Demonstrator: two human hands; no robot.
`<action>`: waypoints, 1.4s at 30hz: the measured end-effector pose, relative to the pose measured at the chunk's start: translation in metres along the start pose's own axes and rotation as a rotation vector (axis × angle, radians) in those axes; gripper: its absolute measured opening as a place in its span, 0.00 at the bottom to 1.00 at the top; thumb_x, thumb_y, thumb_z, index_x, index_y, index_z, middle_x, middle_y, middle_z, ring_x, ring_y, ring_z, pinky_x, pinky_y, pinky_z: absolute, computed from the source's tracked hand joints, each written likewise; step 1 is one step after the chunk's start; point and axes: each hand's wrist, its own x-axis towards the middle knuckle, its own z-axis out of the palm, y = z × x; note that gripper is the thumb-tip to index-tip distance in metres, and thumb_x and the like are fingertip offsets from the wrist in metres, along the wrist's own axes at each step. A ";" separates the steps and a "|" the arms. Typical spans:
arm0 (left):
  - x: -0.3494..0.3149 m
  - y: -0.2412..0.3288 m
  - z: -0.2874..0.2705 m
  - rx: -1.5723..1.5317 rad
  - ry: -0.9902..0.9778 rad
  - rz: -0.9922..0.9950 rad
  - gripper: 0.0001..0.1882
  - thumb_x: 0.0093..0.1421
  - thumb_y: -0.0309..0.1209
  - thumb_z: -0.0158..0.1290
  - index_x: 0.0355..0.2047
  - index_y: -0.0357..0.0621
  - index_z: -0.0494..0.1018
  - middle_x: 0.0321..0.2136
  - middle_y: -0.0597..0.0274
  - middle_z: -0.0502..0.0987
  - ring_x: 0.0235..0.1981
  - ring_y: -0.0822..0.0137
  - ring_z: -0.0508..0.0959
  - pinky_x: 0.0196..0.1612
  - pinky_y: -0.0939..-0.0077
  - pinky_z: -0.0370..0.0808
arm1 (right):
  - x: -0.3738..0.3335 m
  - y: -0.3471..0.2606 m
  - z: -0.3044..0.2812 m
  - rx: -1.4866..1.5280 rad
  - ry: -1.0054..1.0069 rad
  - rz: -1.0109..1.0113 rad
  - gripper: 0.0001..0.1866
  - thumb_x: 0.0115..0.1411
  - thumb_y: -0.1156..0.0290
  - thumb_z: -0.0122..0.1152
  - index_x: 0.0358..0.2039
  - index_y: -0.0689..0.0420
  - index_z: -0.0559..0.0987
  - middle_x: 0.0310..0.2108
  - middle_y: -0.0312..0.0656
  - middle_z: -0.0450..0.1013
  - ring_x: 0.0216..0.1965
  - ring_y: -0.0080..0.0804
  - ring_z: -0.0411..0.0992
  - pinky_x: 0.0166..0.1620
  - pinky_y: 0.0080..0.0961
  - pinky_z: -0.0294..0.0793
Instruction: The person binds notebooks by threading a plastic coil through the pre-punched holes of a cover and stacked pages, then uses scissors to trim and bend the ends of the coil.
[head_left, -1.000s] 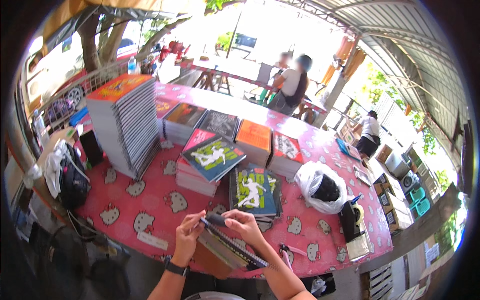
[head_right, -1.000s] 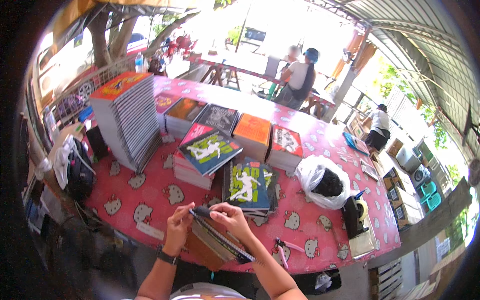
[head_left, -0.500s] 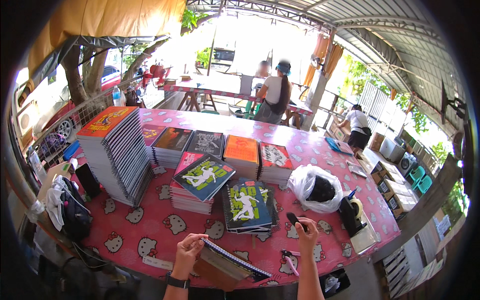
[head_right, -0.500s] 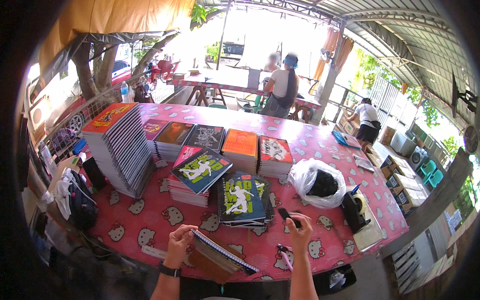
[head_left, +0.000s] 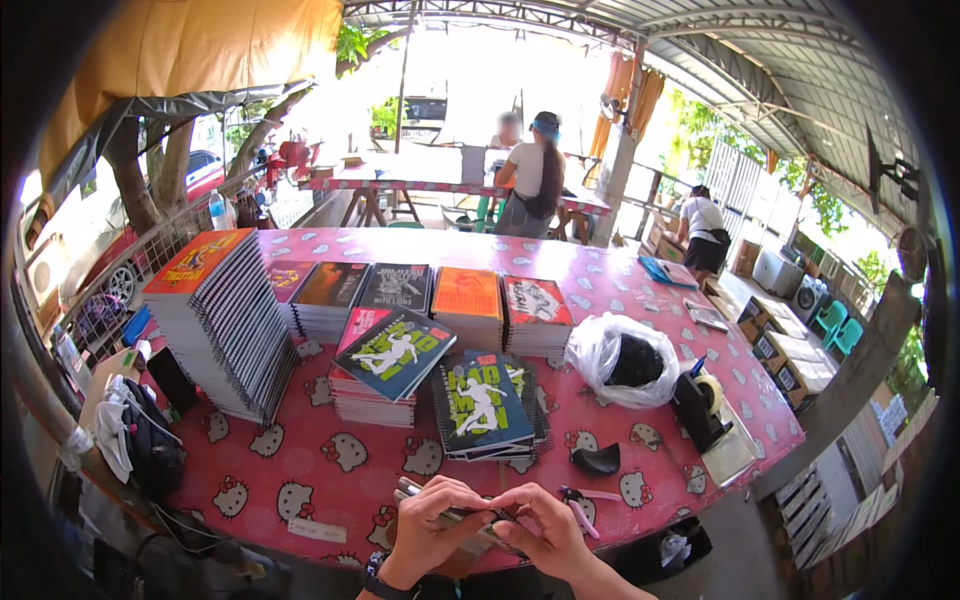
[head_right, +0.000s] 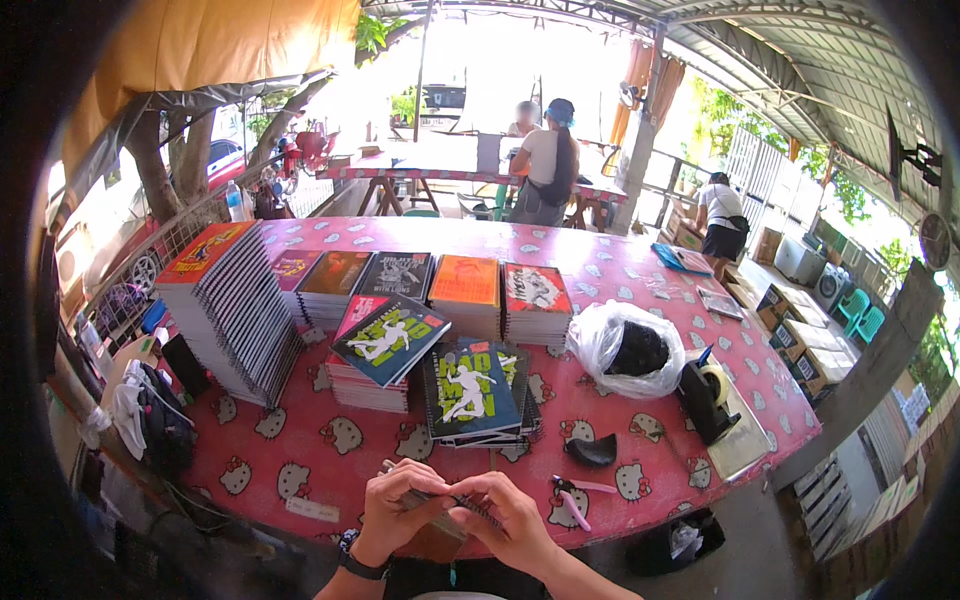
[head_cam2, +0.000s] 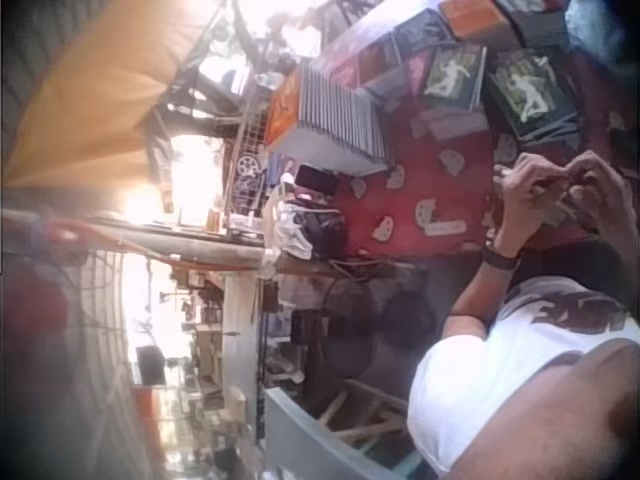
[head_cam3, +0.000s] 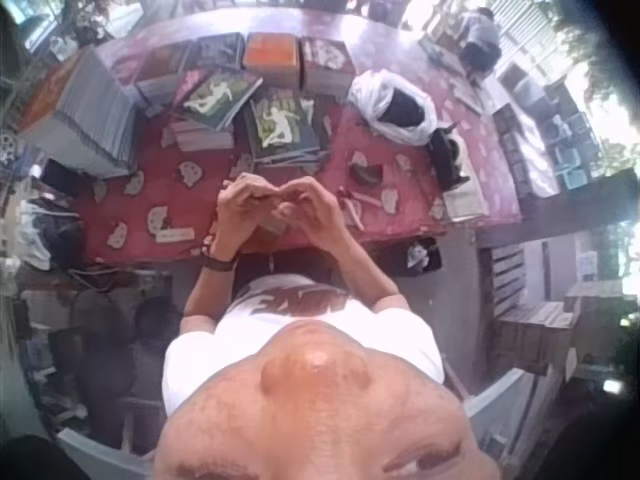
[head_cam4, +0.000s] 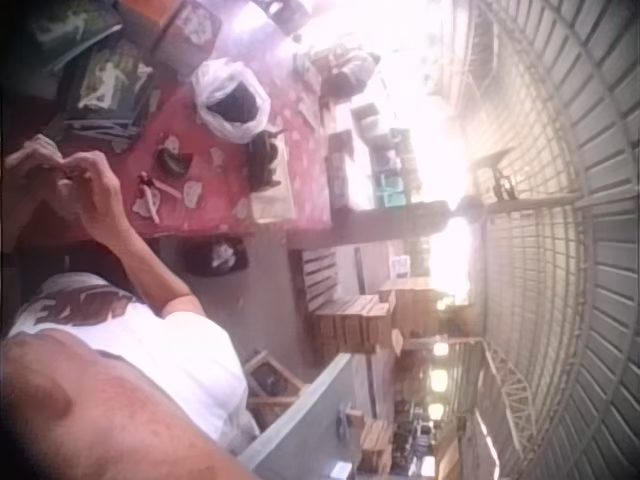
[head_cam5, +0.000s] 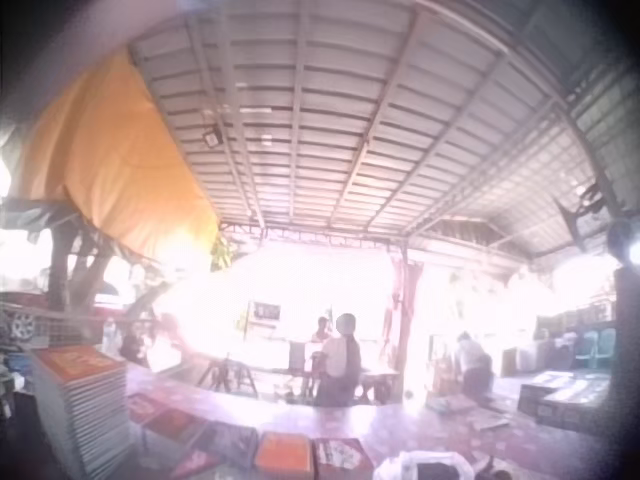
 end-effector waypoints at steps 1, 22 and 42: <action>-0.001 -0.001 0.000 -0.024 -0.015 0.012 0.09 0.43 0.20 0.61 0.28 0.42 0.78 0.26 0.63 0.78 0.31 0.67 0.76 0.35 0.76 0.73 | -0.001 -0.001 0.002 -0.032 0.039 0.054 0.11 0.55 0.73 0.62 0.39 0.60 0.73 0.36 0.39 0.70 0.33 0.19 0.71 0.33 0.18 0.71; 0.004 -0.011 -0.010 -0.002 -0.002 -0.037 0.08 0.49 0.25 0.61 0.30 0.43 0.75 0.28 0.61 0.76 0.30 0.66 0.77 0.33 0.77 0.73 | -0.003 0.010 0.000 -0.282 -0.112 0.276 0.18 0.51 0.69 0.64 0.42 0.60 0.72 0.35 0.48 0.73 0.35 0.44 0.73 0.38 0.32 0.72; 0.036 -0.104 -0.086 -0.112 0.389 -0.697 0.19 0.58 0.43 0.52 0.41 0.41 0.72 0.31 0.68 0.75 0.30 0.78 0.72 0.32 0.83 0.69 | 0.071 0.159 -0.046 -1.027 0.240 0.035 0.28 0.61 0.46 0.42 0.52 0.53 0.70 0.56 0.46 0.62 0.61 0.46 0.51 0.60 0.61 0.37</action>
